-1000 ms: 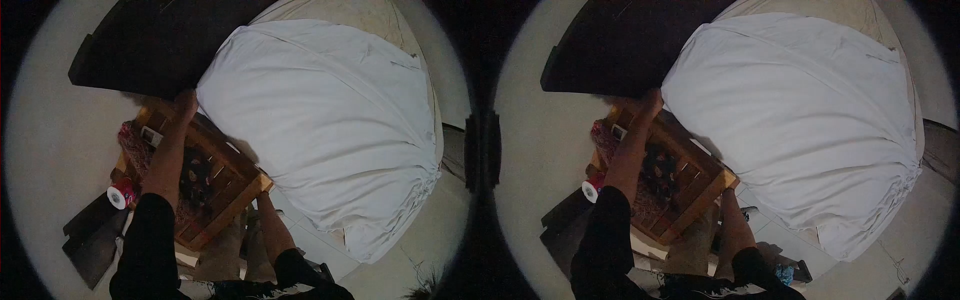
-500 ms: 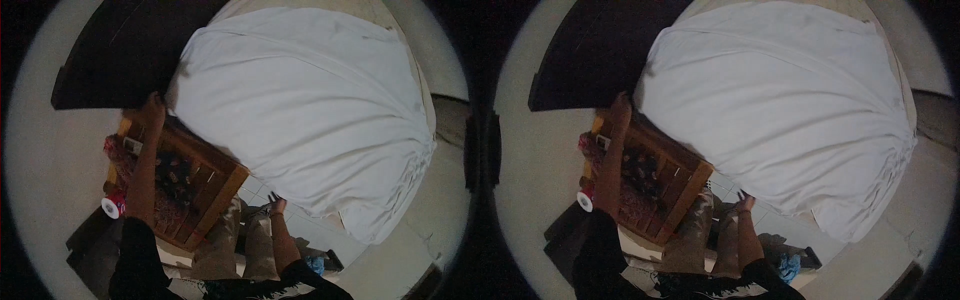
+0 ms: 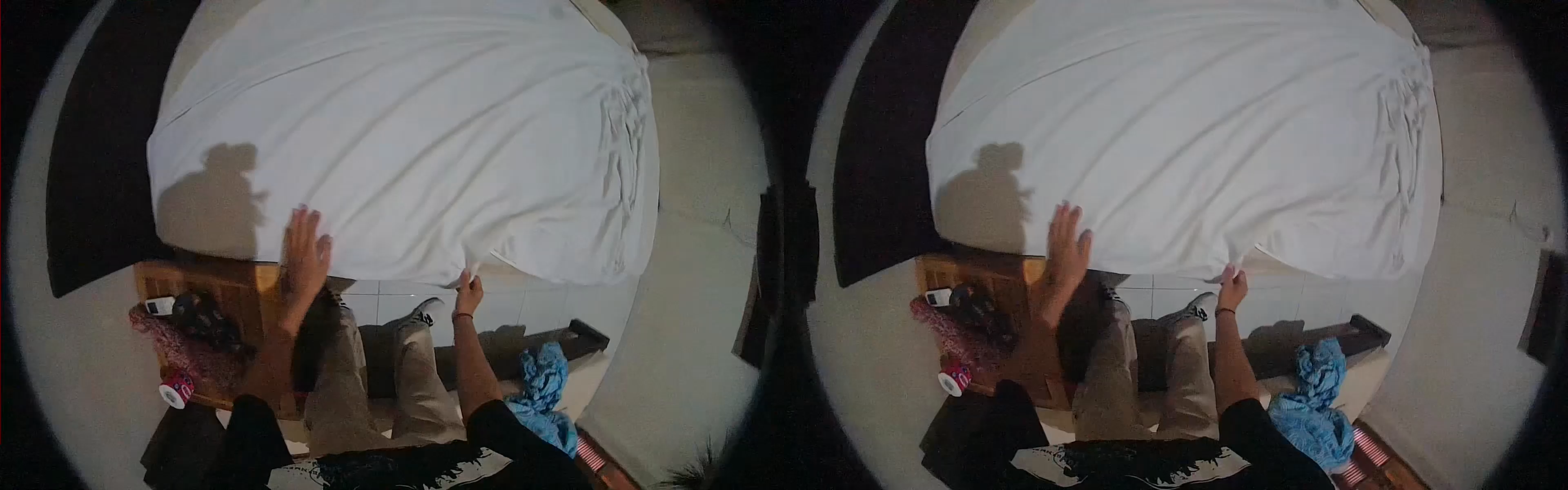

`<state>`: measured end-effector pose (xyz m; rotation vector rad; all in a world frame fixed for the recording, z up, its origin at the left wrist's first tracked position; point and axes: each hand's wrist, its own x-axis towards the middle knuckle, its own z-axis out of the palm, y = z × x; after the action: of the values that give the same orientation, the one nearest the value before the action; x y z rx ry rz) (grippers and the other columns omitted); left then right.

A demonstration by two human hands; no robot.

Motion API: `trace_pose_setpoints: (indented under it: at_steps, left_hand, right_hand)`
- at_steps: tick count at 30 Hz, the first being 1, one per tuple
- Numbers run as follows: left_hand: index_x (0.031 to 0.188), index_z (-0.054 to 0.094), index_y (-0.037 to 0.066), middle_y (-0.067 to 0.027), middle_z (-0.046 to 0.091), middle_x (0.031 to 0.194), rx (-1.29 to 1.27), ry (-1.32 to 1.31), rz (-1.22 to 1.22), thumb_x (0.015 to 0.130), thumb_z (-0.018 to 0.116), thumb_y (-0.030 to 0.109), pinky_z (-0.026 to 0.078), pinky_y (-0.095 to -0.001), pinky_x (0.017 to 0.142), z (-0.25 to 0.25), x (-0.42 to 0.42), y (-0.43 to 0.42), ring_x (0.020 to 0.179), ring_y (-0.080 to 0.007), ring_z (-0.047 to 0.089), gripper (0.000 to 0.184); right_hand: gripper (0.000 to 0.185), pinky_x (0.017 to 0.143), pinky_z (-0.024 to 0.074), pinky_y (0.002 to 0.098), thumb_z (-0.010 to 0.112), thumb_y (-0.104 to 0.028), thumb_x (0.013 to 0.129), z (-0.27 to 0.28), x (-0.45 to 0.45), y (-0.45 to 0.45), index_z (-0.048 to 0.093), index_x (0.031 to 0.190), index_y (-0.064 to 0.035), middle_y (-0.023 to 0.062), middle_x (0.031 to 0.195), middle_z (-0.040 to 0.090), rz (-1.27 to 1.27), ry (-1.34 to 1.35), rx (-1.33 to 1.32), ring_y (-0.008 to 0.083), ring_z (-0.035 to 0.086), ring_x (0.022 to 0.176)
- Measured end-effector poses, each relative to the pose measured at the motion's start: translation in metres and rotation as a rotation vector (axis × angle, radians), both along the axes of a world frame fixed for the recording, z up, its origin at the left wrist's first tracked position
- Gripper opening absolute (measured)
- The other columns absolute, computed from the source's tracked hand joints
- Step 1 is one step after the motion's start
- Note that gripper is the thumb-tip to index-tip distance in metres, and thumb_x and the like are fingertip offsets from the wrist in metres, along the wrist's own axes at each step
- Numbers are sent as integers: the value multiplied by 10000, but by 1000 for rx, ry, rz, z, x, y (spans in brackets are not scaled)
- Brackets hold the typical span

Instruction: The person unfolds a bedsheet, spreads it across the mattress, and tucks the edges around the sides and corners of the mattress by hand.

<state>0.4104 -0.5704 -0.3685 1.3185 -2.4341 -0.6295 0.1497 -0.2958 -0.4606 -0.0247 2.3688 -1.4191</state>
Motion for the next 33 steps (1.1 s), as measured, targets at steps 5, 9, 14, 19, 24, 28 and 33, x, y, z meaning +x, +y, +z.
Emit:
trace_pose_setpoints:
  at_steps: [5, 9, 14, 19, 24, 28, 33]
  left_hand:
    - [1307, 407, 81, -144, 316, 1397, 139, 44, -212, 837, 574, 170, 220, -479, 1058, 4, -123, 117, 1302, -327, 275, 507]
    - [1225, 462, 48, -153, 426, 1271, 361, 184, -311, 808, 603, 168, 340, -455, 975, -11, -194, 194, 1185, -343, 402, 456]
    - [1136, 488, 34, -150, 498, 1113, 334, 84, -308, 782, 631, 164, 406, -436, 880, -2, -267, 237, 1051, -337, 485, 403]
    - [1118, 478, 37, -167, 496, 1051, 122, -21, -206, 720, 690, 143, 405, -444, 834, -2, -323, 240, 984, -352, 492, 464]
    - [1110, 464, 31, -149, 487, 1002, 94, -67, -332, 603, 745, 58, 385, -430, 841, -10, -338, 248, 998, -326, 477, 580]
    - [1098, 466, 24, -147, 467, 1032, 4, -174, -579, 614, 717, 60, 380, -419, 861, -17, -327, 278, 1031, -316, 459, 547]
    - [1096, 476, 22, -142, 469, 1061, -1, -284, -685, 715, 618, 101, 398, -426, 863, -37, -303, 312, 1052, -306, 458, 414]
  right_hand:
    - [313, 566, 382, 245, 595, -330, 875, -9, 13, 63, 508, 734, -65, -5, 663, 483, -59, -236, 45, 90, 452, 607]
    - [306, 640, 436, 252, 582, -353, 876, -17, -11, 93, 527, 927, -56, 32, 826, 566, -86, -463, -109, 117, 534, 722]
    - [340, 678, 446, 269, 584, -374, 871, 39, -131, 77, 515, 1012, -72, 23, 923, 558, -372, -409, -415, 134, 542, 784]
    - [250, 774, 433, 316, 564, -273, 863, 34, -233, 101, 534, 1000, -67, 39, 963, 568, -501, -425, -603, 163, 539, 865]
    - [314, 848, 440, 360, 438, -260, 862, 62, -303, 183, 531, 1052, -27, 105, 1116, 561, -714, -454, -877, 249, 536, 1010]
    - [225, 633, 467, 372, 460, -237, 835, 36, -309, 268, 572, 896, -52, 55, 847, 613, -903, -429, -660, 209, 584, 767]
    - [153, 597, 461, 361, 510, -192, 836, -31, -278, 321, 550, 854, -45, 73, 804, 573, -835, -559, -135, 215, 570, 759]
